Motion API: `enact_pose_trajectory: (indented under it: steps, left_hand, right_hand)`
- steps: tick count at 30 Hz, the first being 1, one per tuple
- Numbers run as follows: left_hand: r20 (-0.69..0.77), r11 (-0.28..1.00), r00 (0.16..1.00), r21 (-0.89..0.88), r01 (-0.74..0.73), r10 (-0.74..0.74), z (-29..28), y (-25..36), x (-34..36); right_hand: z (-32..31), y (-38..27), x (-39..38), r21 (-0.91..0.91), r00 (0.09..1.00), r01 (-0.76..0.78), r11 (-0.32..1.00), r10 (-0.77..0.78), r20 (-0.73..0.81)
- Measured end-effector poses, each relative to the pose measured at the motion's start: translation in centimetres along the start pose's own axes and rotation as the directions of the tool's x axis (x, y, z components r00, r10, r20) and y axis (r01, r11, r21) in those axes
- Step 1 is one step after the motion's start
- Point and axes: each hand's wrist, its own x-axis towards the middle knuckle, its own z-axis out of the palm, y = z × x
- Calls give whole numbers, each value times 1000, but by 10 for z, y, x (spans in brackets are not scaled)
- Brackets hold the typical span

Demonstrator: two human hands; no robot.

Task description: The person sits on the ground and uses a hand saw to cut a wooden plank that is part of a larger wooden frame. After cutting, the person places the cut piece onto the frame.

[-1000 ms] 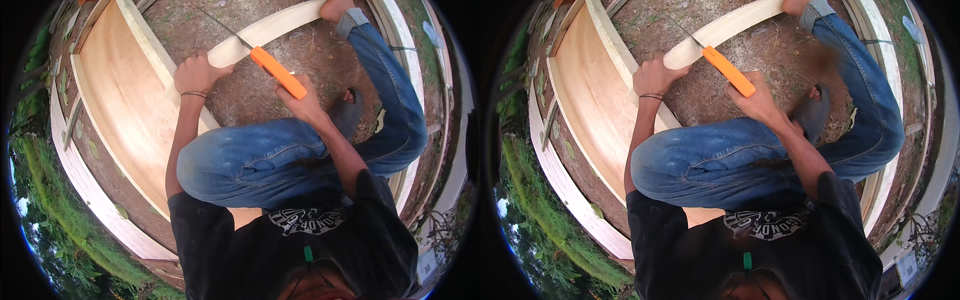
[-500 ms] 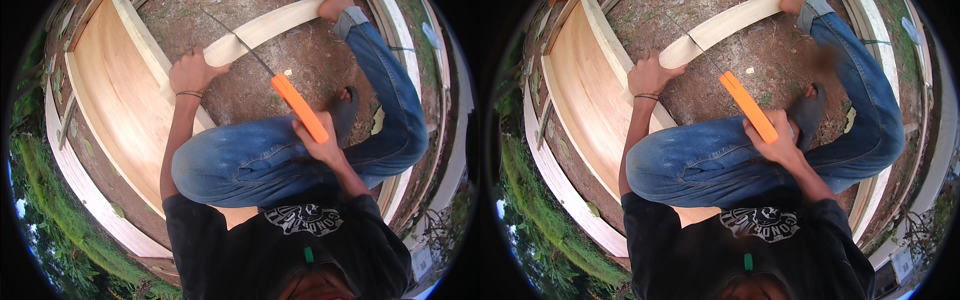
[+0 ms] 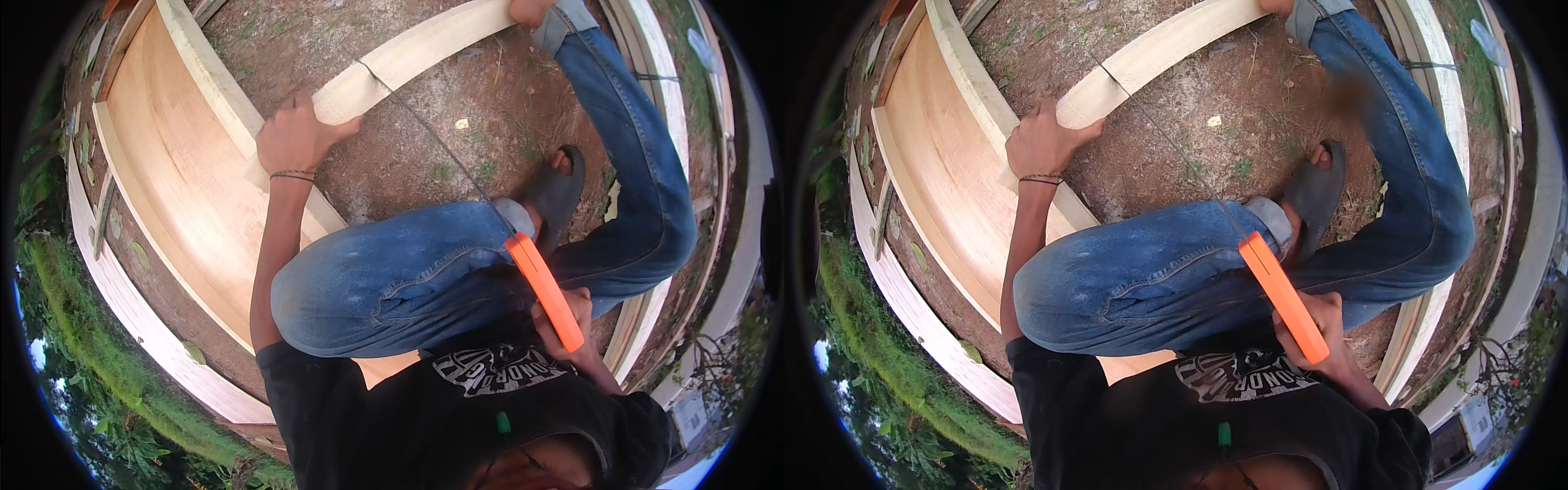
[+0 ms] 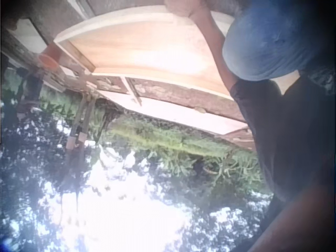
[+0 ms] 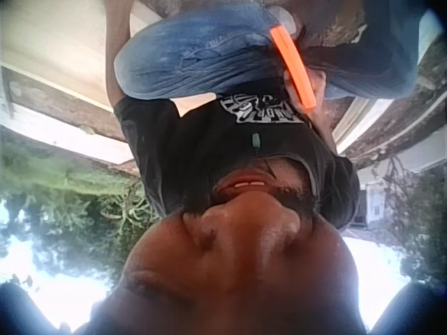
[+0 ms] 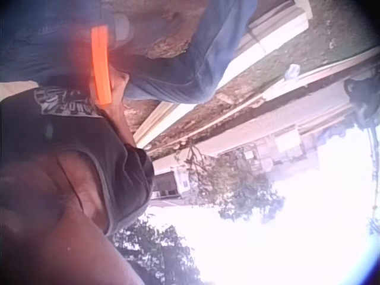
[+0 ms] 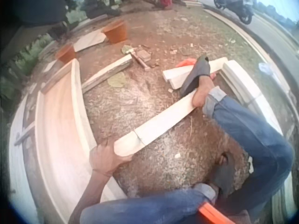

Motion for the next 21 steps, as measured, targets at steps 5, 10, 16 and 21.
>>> enact_pose_trajectory:
  steps: [5, 10, 16, 21]
  left_hand:
    - [8, 998, 998, -9, -70, 70, -1, 16, 15]
    - [16, 999, 1000, 27, -17, 17, -3, 0, 8]
    - [1, 998, 998, -14, -56, 56, 1, 17, 11]
    - [34, 1000, 999, -30, -7, 8, -5, 5, 5]
  right_hand:
    - [48, 25, 120, 138, 988, -99, 985, 114, -100]
    - [22, 11, 34, 88, 995, -100, 991, 97, 37]
    - [33, 26, 89, 92, 988, -150, 984, 152, -11]
    - [25, 14, 62, 156, 987, -158, 975, 153, 46]
